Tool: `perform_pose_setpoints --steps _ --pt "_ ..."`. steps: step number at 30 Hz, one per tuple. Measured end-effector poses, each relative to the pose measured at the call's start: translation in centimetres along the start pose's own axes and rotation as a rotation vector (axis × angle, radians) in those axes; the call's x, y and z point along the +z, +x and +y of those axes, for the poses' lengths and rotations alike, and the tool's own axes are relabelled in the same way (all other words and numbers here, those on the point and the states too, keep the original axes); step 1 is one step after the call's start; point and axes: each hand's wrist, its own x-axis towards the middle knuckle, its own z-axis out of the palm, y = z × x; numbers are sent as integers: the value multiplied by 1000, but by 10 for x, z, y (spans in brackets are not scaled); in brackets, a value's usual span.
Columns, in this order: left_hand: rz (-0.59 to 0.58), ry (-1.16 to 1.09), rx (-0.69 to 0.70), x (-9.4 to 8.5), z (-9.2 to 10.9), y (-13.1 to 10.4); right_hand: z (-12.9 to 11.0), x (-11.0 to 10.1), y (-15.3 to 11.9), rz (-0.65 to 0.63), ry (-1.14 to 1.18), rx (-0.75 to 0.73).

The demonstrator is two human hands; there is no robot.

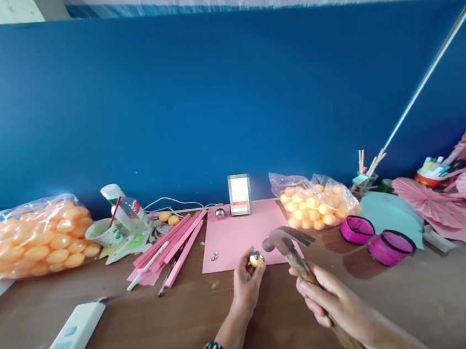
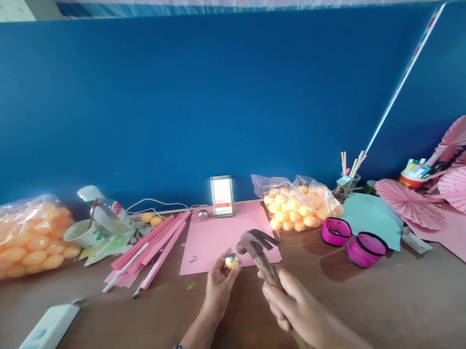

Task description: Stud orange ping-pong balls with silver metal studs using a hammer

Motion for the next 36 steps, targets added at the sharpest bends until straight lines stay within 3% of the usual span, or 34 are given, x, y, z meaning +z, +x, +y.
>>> perform_pose_setpoints --steps 8,12,14,17,20,24,29,36 --pt "-48 62 55 1 -1 -1 9 9 5 -64 -16 43" --pt "8 48 29 -1 1 0 7 2 4 -26 -54 7" --pt "51 26 0 -1 1 1 9 -11 3 73 -186 -43" --pt "92 -10 -50 -2 1 2 20 -38 4 295 -572 -194" --pt "93 4 -78 -3 2 2 40 -64 10 371 -920 -296" --pt "88 31 -71 -2 3 1 68 -87 17 425 -1169 -288" --pt "61 35 -51 -2 3 0 88 -98 19 462 -1318 -372" --pt "41 18 -48 -4 -3 2 85 -93 28 512 -1487 -372"
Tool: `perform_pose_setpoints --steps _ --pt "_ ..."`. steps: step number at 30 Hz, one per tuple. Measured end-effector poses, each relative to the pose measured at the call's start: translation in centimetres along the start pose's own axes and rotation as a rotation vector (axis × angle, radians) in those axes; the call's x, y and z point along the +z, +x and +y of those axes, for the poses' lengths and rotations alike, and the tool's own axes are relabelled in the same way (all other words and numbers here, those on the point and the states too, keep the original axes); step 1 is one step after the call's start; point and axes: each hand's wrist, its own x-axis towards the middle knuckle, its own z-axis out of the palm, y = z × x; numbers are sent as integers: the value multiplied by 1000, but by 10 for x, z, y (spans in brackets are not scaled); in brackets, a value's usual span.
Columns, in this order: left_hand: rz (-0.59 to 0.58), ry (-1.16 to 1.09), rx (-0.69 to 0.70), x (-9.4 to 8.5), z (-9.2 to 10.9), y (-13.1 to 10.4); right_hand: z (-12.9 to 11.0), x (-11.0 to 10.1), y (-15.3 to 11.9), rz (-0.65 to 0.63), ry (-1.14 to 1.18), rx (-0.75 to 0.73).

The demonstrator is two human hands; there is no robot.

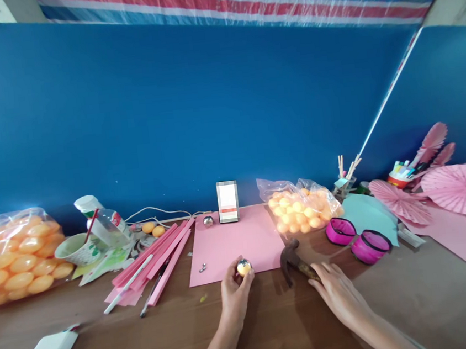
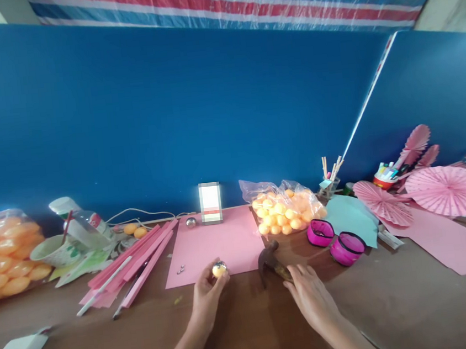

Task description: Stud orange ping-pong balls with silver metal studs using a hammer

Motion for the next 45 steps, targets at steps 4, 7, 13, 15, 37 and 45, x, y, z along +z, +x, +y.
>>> perform_pose_setpoints --steps 4,7,13,15,37,45 --pt "13 6 7 2 2 -1 -2 0 0 -1 -42 -4" --pt "19 2 17 4 5 -3 1 1 -1 -5 -60 -10" --pt "3 -23 12 5 3 -5 18 6 1 0 -76 -14" --pt "1 -31 15 4 2 -5 22 8 3 4 -83 -20" --pt "-12 -33 126 10 15 -9 -195 -37 137 -233 188 -609" --pt "5 -186 107 13 27 -12 -229 10 170 -407 157 -671"
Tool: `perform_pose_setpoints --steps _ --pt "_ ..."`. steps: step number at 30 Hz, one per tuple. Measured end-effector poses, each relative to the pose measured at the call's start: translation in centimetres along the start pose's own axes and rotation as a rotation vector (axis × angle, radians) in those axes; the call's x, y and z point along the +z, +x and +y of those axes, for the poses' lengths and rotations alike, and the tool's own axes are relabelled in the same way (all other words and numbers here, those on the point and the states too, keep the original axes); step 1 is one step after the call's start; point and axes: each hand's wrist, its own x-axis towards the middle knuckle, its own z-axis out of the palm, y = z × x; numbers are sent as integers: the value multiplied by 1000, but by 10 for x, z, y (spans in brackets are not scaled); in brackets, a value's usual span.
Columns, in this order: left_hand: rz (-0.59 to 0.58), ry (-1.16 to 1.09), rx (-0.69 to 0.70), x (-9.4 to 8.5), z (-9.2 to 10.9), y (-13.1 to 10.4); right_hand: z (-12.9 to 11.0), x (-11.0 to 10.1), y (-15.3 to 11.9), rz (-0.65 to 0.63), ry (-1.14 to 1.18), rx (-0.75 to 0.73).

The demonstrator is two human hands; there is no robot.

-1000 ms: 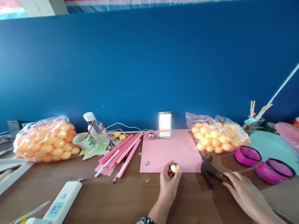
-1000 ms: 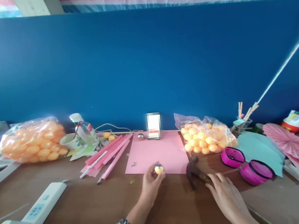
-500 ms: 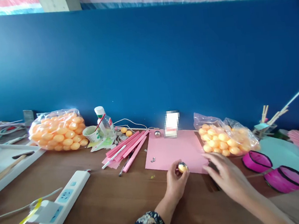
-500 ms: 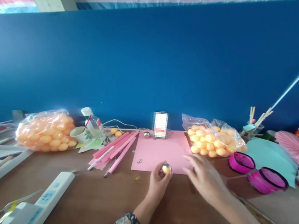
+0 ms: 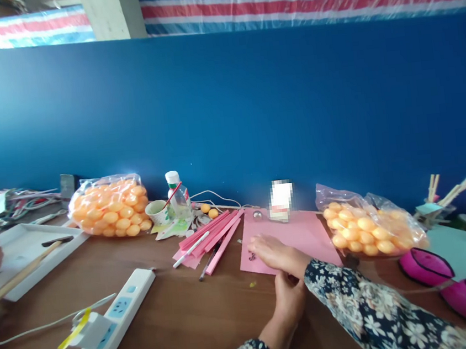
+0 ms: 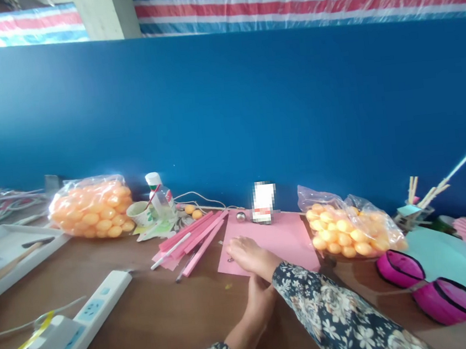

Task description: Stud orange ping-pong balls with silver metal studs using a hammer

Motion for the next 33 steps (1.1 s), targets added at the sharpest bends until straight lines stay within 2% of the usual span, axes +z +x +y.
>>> perform_pose_setpoints --steps 16,23,33 --pt "9 17 23 -3 -3 1 3 10 4 -46 72 123" --pt "2 18 29 -4 -7 2 3 10 0 -58 23 117" --pt "15 35 5 -1 2 0 1 7 -5 -55 -100 23"
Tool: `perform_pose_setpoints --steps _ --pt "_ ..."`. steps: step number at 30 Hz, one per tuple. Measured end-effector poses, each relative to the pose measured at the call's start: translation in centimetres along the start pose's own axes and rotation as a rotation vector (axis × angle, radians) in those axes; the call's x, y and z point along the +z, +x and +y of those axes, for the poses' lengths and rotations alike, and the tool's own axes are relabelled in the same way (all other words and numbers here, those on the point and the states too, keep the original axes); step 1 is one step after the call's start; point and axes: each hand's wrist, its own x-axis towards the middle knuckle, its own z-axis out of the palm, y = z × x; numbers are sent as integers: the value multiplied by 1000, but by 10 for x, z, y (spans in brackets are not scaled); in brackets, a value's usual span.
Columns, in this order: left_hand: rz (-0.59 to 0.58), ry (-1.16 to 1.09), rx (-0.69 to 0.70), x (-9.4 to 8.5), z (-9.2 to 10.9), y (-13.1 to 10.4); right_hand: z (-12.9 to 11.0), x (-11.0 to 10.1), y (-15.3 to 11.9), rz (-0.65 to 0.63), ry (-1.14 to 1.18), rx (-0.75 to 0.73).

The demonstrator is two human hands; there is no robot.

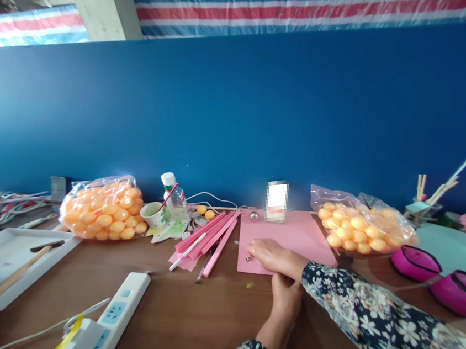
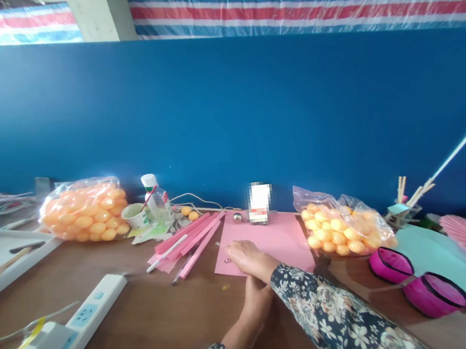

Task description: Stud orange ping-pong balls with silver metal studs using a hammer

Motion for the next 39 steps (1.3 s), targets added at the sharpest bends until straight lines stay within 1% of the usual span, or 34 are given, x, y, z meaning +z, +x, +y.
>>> perform_pose_setpoints --steps 5,8,13,19,22,24,27,31,34,37,39 --pt "-24 -7 -9 0 -2 1 4 1 1 21 9 8" --pt "-21 10 -34 -1 -8 3 7 0 1 46 48 17" --pt "17 120 -53 -5 -19 6 11 -5 -1 106 170 8" --pt "2 137 -61 -5 -19 7 13 -15 -9 218 325 34" --pt "21 144 -65 -5 -20 7 11 -22 -21 290 410 69" --pt "31 161 -57 -5 -19 8 9 -28 -33 350 538 91" --pt "-2 183 -45 -5 -17 8 7 -36 -53 436 736 109" --pt "-36 153 -49 -5 -15 9 9 -43 -79 510 842 169" --pt "-55 131 -36 -5 -15 8 13 -37 -98 525 952 231" --pt "-51 157 -31 -5 -14 7 15 -23 -115 522 1119 270" --pt "-41 168 -50 -4 -13 6 17 -12 -122 545 1220 290"
